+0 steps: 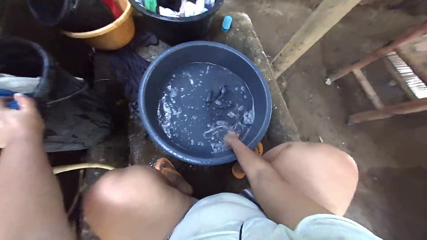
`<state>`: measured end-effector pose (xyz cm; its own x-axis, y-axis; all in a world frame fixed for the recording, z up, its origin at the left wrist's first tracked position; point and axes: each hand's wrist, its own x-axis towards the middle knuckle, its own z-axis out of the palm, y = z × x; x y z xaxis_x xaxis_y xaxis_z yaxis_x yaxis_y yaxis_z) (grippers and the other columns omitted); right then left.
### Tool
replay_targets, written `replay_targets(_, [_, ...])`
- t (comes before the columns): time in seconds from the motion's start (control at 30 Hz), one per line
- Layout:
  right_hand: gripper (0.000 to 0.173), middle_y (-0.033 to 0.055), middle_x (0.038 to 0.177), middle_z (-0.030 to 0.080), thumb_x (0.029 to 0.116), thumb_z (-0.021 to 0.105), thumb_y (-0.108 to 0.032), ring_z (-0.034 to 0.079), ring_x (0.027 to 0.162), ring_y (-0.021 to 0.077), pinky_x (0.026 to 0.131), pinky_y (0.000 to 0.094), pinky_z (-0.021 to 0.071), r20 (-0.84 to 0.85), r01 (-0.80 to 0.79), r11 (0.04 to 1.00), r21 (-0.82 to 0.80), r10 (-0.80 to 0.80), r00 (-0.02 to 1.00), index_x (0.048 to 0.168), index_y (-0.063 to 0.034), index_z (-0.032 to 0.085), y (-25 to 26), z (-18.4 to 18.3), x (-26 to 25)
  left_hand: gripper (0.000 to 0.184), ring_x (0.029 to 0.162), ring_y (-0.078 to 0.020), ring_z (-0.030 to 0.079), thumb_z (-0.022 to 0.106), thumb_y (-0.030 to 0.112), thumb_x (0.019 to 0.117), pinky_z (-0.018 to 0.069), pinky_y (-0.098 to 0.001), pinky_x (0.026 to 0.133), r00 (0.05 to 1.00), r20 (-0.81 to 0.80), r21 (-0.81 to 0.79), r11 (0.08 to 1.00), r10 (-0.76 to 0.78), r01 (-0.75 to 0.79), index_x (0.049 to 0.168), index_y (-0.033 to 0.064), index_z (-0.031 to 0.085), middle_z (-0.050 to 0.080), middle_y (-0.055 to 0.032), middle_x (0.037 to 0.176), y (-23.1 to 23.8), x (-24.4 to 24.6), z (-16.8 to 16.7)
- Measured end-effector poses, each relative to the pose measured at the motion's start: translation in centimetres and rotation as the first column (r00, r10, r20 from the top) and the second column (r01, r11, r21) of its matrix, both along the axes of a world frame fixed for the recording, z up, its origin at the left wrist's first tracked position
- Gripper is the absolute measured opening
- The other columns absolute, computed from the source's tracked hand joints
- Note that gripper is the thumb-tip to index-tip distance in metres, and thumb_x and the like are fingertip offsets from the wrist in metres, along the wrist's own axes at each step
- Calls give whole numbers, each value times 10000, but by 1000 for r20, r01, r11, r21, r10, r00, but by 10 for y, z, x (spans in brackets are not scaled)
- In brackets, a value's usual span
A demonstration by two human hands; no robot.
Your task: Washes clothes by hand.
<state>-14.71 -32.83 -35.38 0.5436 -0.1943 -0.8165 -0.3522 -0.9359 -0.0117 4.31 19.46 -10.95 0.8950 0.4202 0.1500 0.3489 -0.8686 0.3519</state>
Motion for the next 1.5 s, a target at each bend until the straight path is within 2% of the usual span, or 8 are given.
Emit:
replay_targets(0.2, [423, 305, 1435, 547, 1044, 560, -213, 493, 1381, 453, 1143, 643, 364, 30, 4, 970, 243, -12, 999, 1362, 65, 589, 22, -13, 2, 735, 1345, -529, 497, 236, 645, 1019, 356, -794, 988, 998, 8, 205, 977, 55, -55, 1402, 120, 580, 564, -295, 1415, 12, 6, 1])
replay_targets(0.37, [411, 267, 1440, 563, 1060, 510, -228, 519, 1370, 422, 1127, 625, 395, 216, 280, 919, 278, -344, 914, 1373, 23, 600, 33, 57, 24, 645, 1561, -501, 43, 516, 302, 976, 65, -828, 1119, 979, 186, 118, 991, -85, 64, 1598, 218, 368, 101, -207, 1714, -55, -5, 12])
replay_targets(0.53, [351, 316, 1241, 635, 1022, 628, -207, 625, 1148, 443, 984, 623, 487, 393, 389, 675, 627, -705, 590, 1237, 70, 648, 14, 113, 54, 259, 1189, -341, 634, 518, 95, 1036, 502, -549, 1013, 734, 79, -476, 621, -675, 622, 1191, 19, 712, 671, -202, 1275, -254, -40, -45])
replay_targets(0.63, [291, 251, 1164, 650, 1043, 607, -182, 622, 1019, 325, 900, 523, 500, 436, 235, 626, 743, -721, 539, 1199, 60, 652, 24, 195, 53, 342, 1237, -351, 580, 472, 193, 1096, 448, -524, 1062, 561, -72, -873, 324, -825, 364, 1279, -46, 634, 623, -244, 1322, -337, -85, -125])
replay_targets(0.83, [175, 11, 930, 646, 1026, 500, -90, 600, 824, 64, 766, 274, 525, 494, -118, 495, 861, -759, 424, 1055, -26, 660, 36, 334, 36, 436, 1354, -394, 512, 447, 299, 1106, 430, -621, 1075, 579, -180, -946, 301, -795, 120, 1466, 63, 517, 523, -239, 1474, -381, -113, -160])
replay_targets(1.03, [223, 55, 996, 634, 979, 453, -28, 576, 834, 96, 754, 309, 505, 554, -37, 580, 814, -755, 352, 1088, -1, 645, 25, 297, 45, 702, 1442, -357, 421, 264, 537, 1107, 387, -524, 1161, 710, -64, -982, -82, -701, -169, 1561, 6, 341, 377, -243, 1589, -389, -104, -148])
replay_targets(1.2, [205, 134, 1030, 632, 1017, 495, 2, 562, 836, 178, 762, 371, 486, 522, 156, 632, 759, -734, 435, 1147, 22, 652, 25, 245, 34, 457, 1120, -298, 621, 634, 218, 1031, 518, -454, 980, 715, -15, -990, 109, -699, 85, 1367, -71, 524, 612, -253, 1270, -362, -108, -196])
replay_targets(1.5, [433, 309, 1533, 401, 994, 509, 9, 518, 1342, 447, 1097, 558, 456, 558, 319, 944, 78, -307, 771, 1415, -39, 599, -33, 200, 10, 351, 882, -280, 615, 453, 204, 1084, 521, -467, 811, 920, -36, -925, 361, -391, 118, 1073, -86, 650, 643, -214, 984, -329, -81, -122])
